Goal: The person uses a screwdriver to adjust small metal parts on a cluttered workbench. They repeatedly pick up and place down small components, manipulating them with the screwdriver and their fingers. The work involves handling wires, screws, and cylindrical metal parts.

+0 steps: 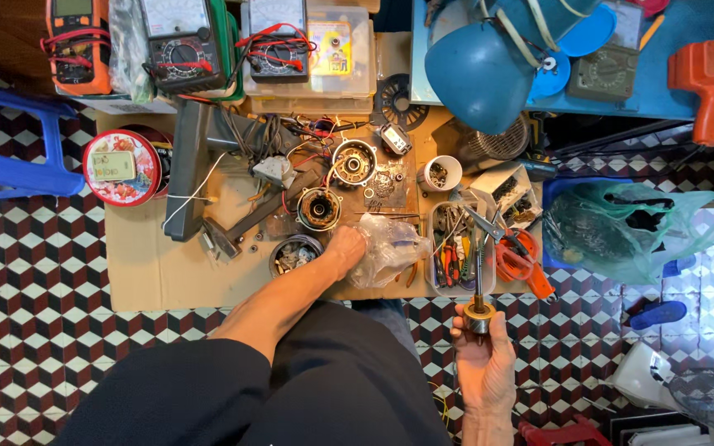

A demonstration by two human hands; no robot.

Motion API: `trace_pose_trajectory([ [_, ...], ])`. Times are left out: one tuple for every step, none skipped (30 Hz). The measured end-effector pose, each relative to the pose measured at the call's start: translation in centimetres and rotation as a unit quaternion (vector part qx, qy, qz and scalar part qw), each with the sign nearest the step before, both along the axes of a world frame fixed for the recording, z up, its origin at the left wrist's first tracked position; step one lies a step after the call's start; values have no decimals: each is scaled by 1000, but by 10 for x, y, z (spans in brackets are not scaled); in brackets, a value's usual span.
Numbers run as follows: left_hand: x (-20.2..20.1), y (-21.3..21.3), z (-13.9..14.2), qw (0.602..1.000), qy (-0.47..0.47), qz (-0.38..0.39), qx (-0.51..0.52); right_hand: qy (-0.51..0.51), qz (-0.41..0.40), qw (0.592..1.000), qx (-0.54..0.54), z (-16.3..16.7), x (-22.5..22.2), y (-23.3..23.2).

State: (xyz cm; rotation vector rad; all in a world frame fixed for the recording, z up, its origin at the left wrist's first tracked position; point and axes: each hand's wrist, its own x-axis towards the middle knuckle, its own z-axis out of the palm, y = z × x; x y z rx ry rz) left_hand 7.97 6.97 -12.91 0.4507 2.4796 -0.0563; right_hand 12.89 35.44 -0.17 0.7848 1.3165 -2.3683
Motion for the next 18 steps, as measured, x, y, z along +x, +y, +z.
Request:
trace_pose_trajectory([
  [0, -1, -2, 1000, 1, 16, 5, 0, 4, 1000, 0, 0, -3, -3],
  [0, -2, -3, 998, 19, 50, 21, 2, 7, 1000, 0, 0, -6, -5],
  [0, -4, -4, 995, 37, 85, 38, 1, 13, 1000, 0, 1, -8, -7],
  [0, -6, -4, 990, 57, 119, 54, 1, 19, 1000, -1, 2, -10, -10],
  [0, -7, -5, 989, 52, 126, 59, 2, 25, 1000, -2, 3, -13, -13],
  [0, -9, -4, 988, 47, 132, 65, 1, 30, 1000, -3, 3, -16, -15],
  [0, -10, -2, 987, 40, 140, 72, -2, 35, 999, -3, 4, -19, -18],
  [0, -10, 1, 987, 37, 139, 76, -6, 41, 999, -4, 5, -21, -19],
  [0, -10, 3, 987, 35, 138, 78, -7, 48, 999, 1, 6, -23, -21],
  [-1, -12, 6, 987, 34, 138, 80, -8, 54, 998, 4, 6, -25, -22],
  [-1, -13, 8, 988, 23, 133, 80, -8, 61, 998, 8, 6, -28, -24],
  [-1, -14, 10, 989, 11, 126, 80, -6, 63, 998, 8, 6, -29, -26],
  [-1, -15, 12, 990, -1, 119, 82, -5, 64, 998, 8, 6, -30, -27],
  [0, -16, 12, 987, 19, 127, 98, -4, 65, 998, 9, 6, -31, -28],
  [1, -17, 12, 983, 39, 136, 115, 1, 66, 998, 8, 7, -32, -30],
  [2, -18, 10, 979, 59, 145, 131, 6, 68, 998, 6, 7, -33, -31],
  [1, -18, 9, 975, 63, 159, 140, 12, 69, 998, 4, 7, -33, -32],
  [0, -18, 6, 971, 67, 172, 149, 11, 69, 998, 8, 8, -33, -33],
])
